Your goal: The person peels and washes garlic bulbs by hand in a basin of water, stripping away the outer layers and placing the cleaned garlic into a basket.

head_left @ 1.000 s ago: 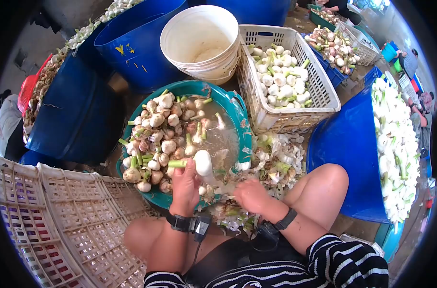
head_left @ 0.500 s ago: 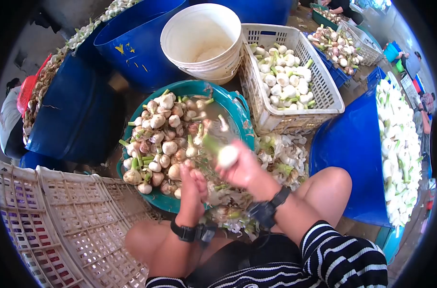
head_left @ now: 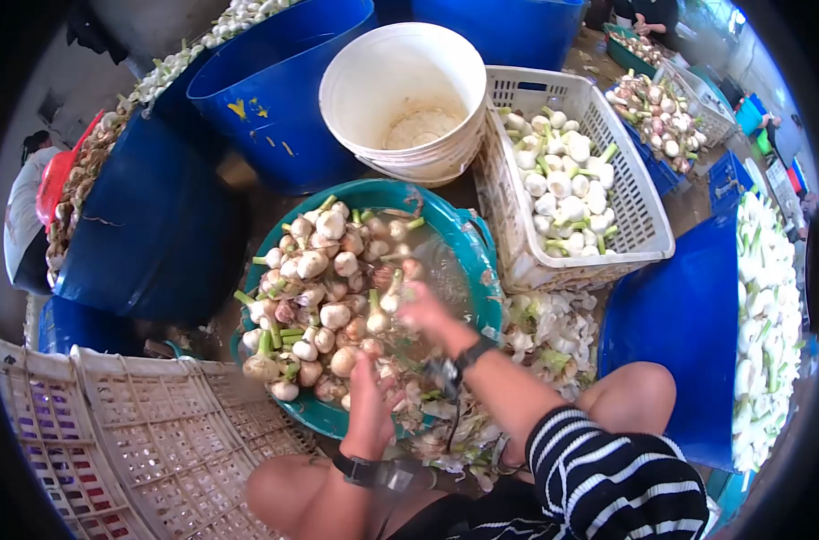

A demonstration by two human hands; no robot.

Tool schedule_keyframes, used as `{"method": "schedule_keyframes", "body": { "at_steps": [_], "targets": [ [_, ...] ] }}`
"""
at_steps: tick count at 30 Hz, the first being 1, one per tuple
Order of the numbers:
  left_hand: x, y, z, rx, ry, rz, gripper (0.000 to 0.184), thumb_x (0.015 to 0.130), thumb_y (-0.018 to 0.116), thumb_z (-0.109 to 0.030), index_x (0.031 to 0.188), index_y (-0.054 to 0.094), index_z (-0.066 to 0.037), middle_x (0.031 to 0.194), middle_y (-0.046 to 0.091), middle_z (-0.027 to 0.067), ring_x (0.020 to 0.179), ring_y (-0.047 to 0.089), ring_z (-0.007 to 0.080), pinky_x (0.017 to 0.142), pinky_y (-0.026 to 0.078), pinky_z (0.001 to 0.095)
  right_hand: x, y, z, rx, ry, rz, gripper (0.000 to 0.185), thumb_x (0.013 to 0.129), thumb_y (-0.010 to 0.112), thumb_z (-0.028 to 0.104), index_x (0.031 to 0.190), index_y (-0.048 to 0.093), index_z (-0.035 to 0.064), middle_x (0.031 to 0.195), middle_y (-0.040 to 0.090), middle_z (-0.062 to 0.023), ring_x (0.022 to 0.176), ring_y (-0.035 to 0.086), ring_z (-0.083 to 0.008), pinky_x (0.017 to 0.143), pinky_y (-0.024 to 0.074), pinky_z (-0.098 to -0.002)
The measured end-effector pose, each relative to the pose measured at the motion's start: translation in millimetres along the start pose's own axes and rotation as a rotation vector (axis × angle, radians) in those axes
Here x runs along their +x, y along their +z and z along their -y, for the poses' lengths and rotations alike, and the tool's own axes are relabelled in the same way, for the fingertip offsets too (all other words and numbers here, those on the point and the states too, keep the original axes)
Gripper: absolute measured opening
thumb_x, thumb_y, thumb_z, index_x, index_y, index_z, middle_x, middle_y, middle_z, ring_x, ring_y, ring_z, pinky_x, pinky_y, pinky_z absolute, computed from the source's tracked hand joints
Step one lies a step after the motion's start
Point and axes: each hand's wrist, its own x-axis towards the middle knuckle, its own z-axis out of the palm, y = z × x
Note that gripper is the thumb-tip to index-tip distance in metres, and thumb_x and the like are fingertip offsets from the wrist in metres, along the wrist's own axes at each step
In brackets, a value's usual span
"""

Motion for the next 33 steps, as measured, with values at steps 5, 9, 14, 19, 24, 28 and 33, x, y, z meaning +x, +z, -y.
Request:
{"method": "schedule_keyframes", "body": {
  "at_steps": [5, 9, 14, 19, 24, 28, 33],
  "targets": [
    [-8.8, 9.1, -7.6, -0.206, -0.025, 0.269, 0.053, 0.091, 0.027, -0.054, 0.112, 0.043, -0.008, 0.089, 0.054, 0.007, 0.079, 0.053, 0.0148, 0.065, 0.043, 0.0305, -112.0, 55.8, 35.6, -0.018, -0.524, -0.212, 0.021, 0.078, 0.06, 0.006, 0.098, 0.058, 0.0011, 0.086, 0.057, -0.014, 0.082, 0.058, -0.0211, 0.073, 0.0465, -0.0285],
    [11.3, -4.4, 6.8, 0.164, 0.448, 0.058, 0.041, 0.096, 0.031, -0.037, 0.079, 0.05, -0.005, 0.062, 0.049, -0.0001, 0.053, 0.044, 0.0096, 0.049, 0.037, 0.0247, -161.3, 28.9, 58.1, -0.858, -0.594, -0.097, 0.017, 0.08, 0.056, 0.018, 0.071, 0.058, 0.0047, 0.07, 0.06, -0.015, 0.065, 0.059, -0.0299, 0.057, 0.0495, -0.0354],
    [-3.7, 4.0, 14.8, 0.511, 0.633, 0.23, 0.044, 0.094, 0.04, -0.031, 0.063, 0.048, -0.001, 0.054, 0.045, 0.0016, 0.052, 0.041, 0.0095, 0.05, 0.037, 0.0273, -190.8, 9.2, 53.1, -1.015, -0.67, -0.115, 0.017, 0.076, 0.053, 0.016, 0.063, 0.057, 0.005, 0.057, 0.057, -0.0137, 0.054, 0.059, -0.0306, 0.05, 0.048, -0.0389],
    [-10.4, 7.2, 14.9, 0.569, 0.693, 0.339, 0.032, 0.094, 0.039, -0.025, 0.079, 0.055, -0.001, 0.065, 0.051, 0.0006, 0.057, 0.045, 0.0064, 0.053, 0.039, 0.0219, -182.3, -6.6, 40.1, -0.762, -0.394, -0.106, 0.016, 0.077, 0.048, 0.009, 0.073, 0.06, -0.0012, 0.064, 0.061, -0.0116, 0.056, 0.06, -0.0248, 0.052, 0.0495, -0.0346],
    [-21.3, 3.0, 6.4, 0.412, 0.566, 0.518, 0.036, 0.089, 0.048, -0.016, 0.122, 0.049, -0.003, 0.093, 0.06, 0.0072, 0.083, 0.053, 0.0106, 0.07, 0.042, 0.0231, -197.6, -10.3, 41.9, 0.148, -0.025, 0.028, 0.022, 0.088, 0.05, 0.016, 0.077, 0.058, -0.0008, 0.069, 0.058, -0.0001, 0.064, 0.056, -0.0094, 0.052, 0.0433, -0.0251],
    [-33.6, -0.5, -1.9, 0.614, 0.848, 0.684, 0.042, 0.078, 0.057, -0.001, 0.12, 0.053, -0.007, 0.125, 0.049, 0.0158, 0.119, 0.044, 0.0199, 0.092, 0.039, 0.0294, -196.2, -17.6, 36.2, 0.124, -0.075, 0.002, 0.013, 0.086, 0.055, 0.013, 0.084, 0.061, 0.0016, 0.075, 0.06, -0.0005, 0.064, 0.055, -0.0075, 0.055, 0.0416, -0.0205],
    [-44.4, 2.9, -8.4, 0.954, 1.289, 0.724, 0.036, 0.072, 0.058, 0.003, 0.106, 0.06, -0.005, 0.117, 0.056, 0.0149, 0.115, 0.048, 0.0296, 0.096, 0.037, 0.036, -192.5, -23.3, 19.7, 0.485, 0.146, 0.059, 0.014, 0.087, 0.054, 0.018, 0.088, 0.062, 0.0065, 0.075, 0.061, -0.0004, 0.063, 0.055, -0.0072, 0.051, 0.0431, -0.0221]
  ]
}}
